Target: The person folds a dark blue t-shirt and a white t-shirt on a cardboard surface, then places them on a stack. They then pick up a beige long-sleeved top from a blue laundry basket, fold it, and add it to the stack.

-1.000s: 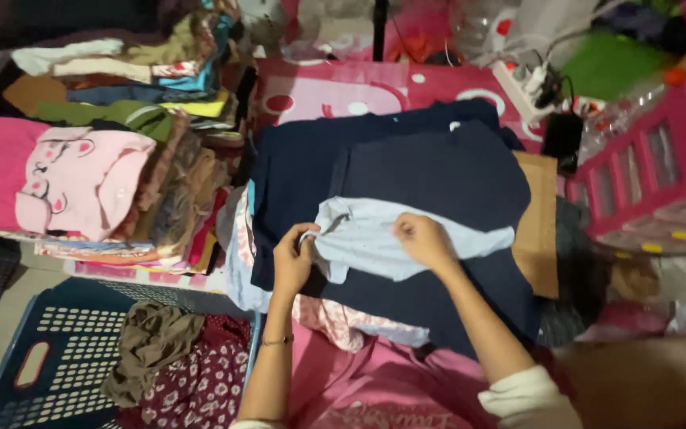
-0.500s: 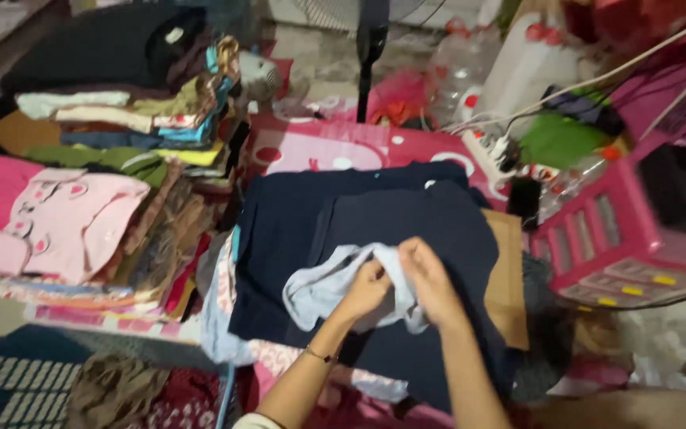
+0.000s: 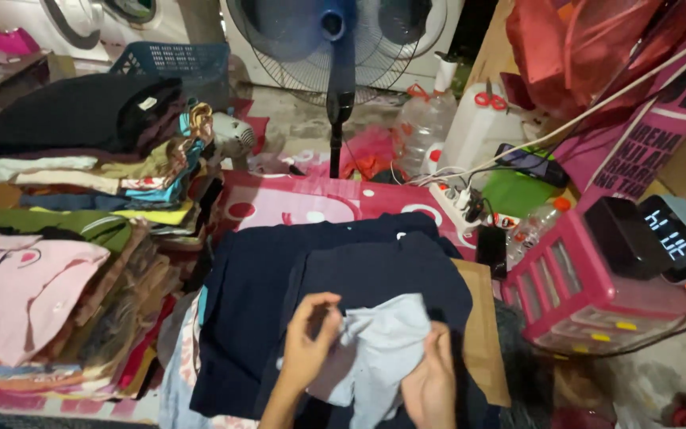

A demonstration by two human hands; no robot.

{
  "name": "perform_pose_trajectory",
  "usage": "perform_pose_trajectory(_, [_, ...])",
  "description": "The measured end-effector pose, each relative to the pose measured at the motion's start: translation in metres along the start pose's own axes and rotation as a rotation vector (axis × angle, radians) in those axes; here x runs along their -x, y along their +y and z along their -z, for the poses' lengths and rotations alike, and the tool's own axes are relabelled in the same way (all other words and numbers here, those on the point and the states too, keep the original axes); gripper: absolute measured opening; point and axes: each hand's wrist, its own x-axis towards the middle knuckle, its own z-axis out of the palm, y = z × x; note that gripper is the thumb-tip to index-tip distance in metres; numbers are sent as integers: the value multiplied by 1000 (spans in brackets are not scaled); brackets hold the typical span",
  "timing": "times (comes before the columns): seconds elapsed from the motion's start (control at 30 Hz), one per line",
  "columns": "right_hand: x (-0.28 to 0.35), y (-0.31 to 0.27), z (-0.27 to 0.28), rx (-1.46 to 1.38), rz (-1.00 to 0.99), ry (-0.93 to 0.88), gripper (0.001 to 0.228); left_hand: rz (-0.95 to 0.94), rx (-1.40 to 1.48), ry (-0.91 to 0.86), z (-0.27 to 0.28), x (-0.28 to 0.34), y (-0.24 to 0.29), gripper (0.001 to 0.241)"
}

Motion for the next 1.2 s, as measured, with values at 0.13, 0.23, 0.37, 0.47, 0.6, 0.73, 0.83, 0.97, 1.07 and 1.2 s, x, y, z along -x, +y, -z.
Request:
perform_pose_trajectory(0.13, [-8,66,39,-131,-86,-279,18,-108,-109,-139,-1,3,-14,29])
perform_pose_trajectory(0.23, [-5,67,34,-34,-12,-375,15,32,-113,4,11,8,-44,17])
perform_pose_trajectory(0.37, [-13,17,-23,675,298,-331,41,-3,-164,-209,10,4,13,17])
perform_pose_trajectory(0.47, [-26,19,-6,1125,597,-754,58,-153,-202,-509,5,5,51,17])
perform_pose_trajectory(0.6, [-42,30,27,1382,-102,-527,29,-322,-460,-257,38,-17,79,18])
perform_pose_trajectory(0.73, [-49,-21,9,1255,295,-560,30,-350,-487,-46,54,-32,110,20])
perform_pose_trajectory(0.83, [-56,-43,8,1003,39,-561,30,-334,-630,101,62,-38,110,12])
perform_pose_trajectory(0.97, [-56,-63,-33,1120,312,-636,17,-412,-722,105,74,-44,79,13])
perform_pose_trajectory(1.07, [-57,-65,-51,1324,506,-477,16,-215,-623,111,75,-45,70,30])
perform_pose_trajectory(1.2, [-90,-60,7,1290,191,-362,19,-41,-443,122,74,-52,76,28])
